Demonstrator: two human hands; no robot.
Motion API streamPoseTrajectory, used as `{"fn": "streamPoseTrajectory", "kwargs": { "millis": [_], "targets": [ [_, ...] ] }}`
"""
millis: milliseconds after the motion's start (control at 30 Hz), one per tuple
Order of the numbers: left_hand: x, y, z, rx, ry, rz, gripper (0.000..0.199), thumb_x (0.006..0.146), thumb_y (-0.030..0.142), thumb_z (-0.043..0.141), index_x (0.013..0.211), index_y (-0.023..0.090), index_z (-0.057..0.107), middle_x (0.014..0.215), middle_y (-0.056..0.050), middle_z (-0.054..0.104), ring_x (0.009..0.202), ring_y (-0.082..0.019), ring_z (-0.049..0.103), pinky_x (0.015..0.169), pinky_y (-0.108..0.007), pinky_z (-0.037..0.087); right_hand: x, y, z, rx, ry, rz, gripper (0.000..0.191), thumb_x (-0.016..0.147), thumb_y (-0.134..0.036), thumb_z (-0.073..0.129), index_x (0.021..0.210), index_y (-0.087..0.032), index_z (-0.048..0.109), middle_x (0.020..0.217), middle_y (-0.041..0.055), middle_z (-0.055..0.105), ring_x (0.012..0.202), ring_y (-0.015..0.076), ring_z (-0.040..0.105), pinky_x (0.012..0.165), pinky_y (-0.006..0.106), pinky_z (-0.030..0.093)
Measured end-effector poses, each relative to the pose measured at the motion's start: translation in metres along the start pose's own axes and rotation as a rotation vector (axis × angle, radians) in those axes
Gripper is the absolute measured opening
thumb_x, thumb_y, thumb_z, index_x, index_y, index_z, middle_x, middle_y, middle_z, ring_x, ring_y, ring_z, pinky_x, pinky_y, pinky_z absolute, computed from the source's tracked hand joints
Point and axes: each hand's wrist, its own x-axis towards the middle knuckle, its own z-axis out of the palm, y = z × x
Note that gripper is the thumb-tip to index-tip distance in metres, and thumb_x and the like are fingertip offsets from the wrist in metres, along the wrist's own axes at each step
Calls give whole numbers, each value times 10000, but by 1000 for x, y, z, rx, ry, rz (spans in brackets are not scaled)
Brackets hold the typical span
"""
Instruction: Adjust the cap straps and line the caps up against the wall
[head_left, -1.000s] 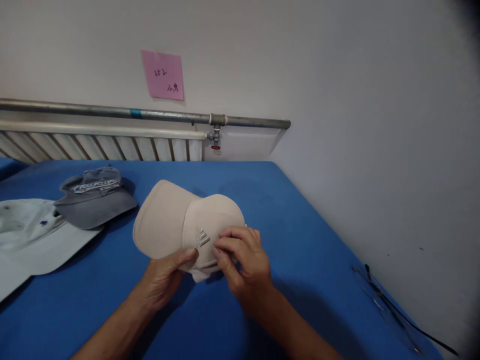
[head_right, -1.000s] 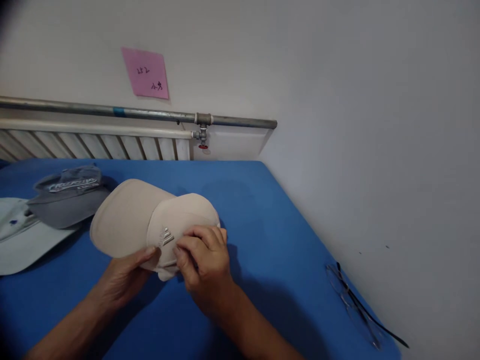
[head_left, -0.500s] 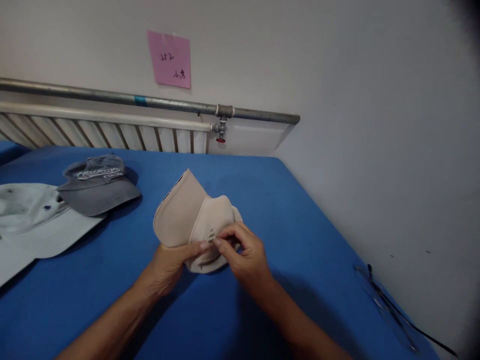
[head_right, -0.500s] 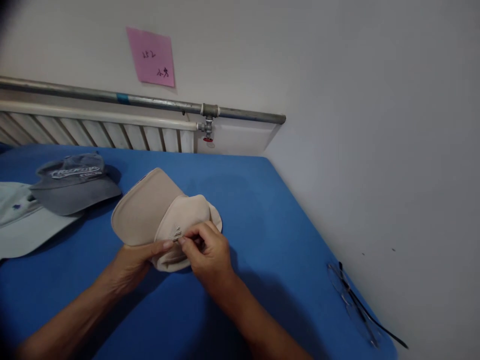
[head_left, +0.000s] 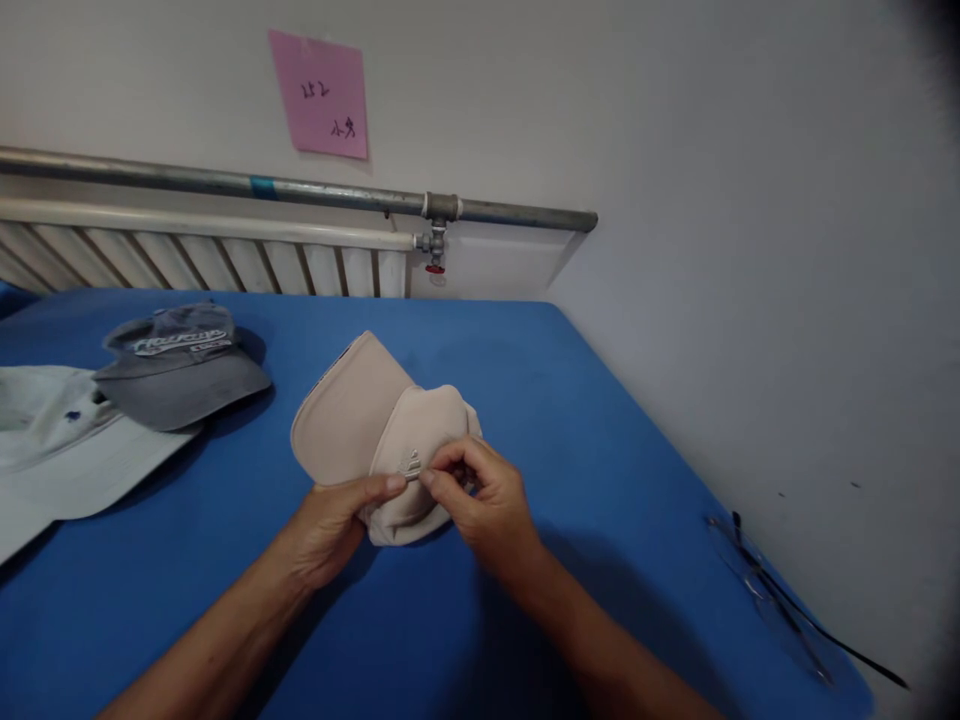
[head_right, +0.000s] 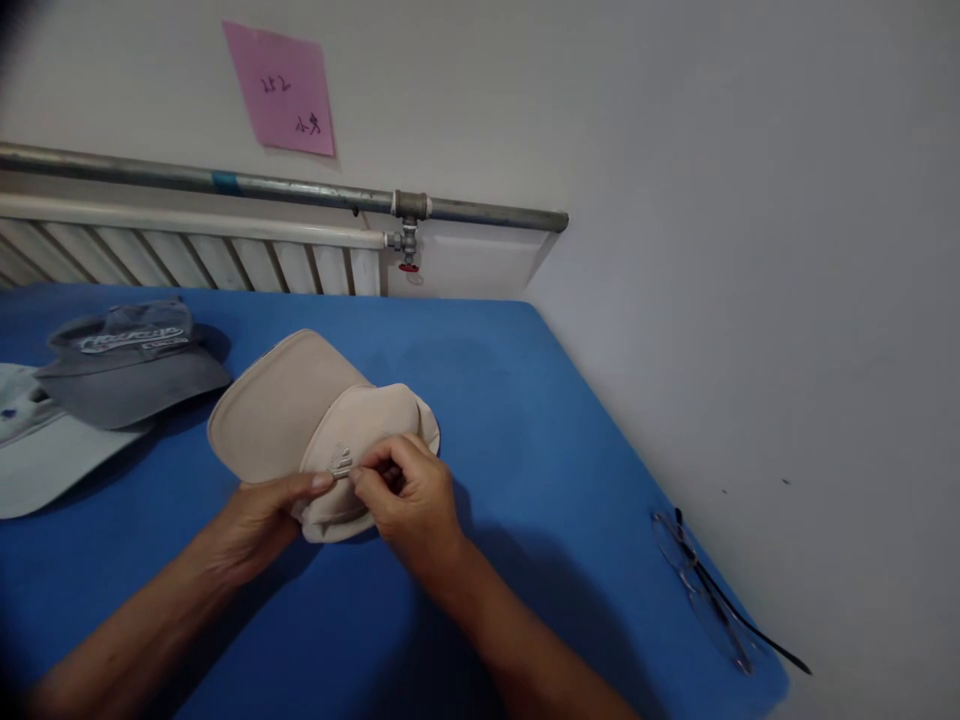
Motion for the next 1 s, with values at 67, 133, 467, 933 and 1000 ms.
{"fn": "streamPoseTrajectory", "kwargs": {
  "millis": [67,133,467,933,1000],
  "targets": [
    [0,0,0,11,0,-9,549,545,172,896,1073,167,747,878,-67,783,832,-226,724,768,-278,580,0,0,0,-2,-2,5,103,744,-193,628,648,-200,592,670,-30,568,603,97,507,577,226,436],
    [-1,0,1,32,7,-7,553,541,193,900,1073,164,748,877,-76,783,832,-236,725,767,-286,580,0,0,0,-5,-6,8,104,745,-199,618,647,-203,584,671,-28,568,603,100,505,578,229,438],
    [-3,-5,0,106,-64,40,333,617,240,869,931,180,779,939,-84,778,926,-278,708,839,-347,562,-2,-4,0,-100,-13,-48,118,700,-169,631,632,-200,540,658,-34,512,559,91,456,527,226,396],
    [-4,-2,1,66,-32,50,513,619,149,858,1113,198,729,940,-65,779,940,-253,708,811,-309,564,3,-3,-4,32,-57,105,121,677,-204,655,613,-201,553,612,-44,538,547,88,453,519,216,387],
    [-4,-2,1,51,-26,38,508,620,135,852,1110,191,729,923,-62,780,932,-259,712,807,-317,565,4,-2,-5,36,-56,110,120,674,-204,655,610,-200,554,613,-43,545,549,88,454,521,217,388]
  ]
}}
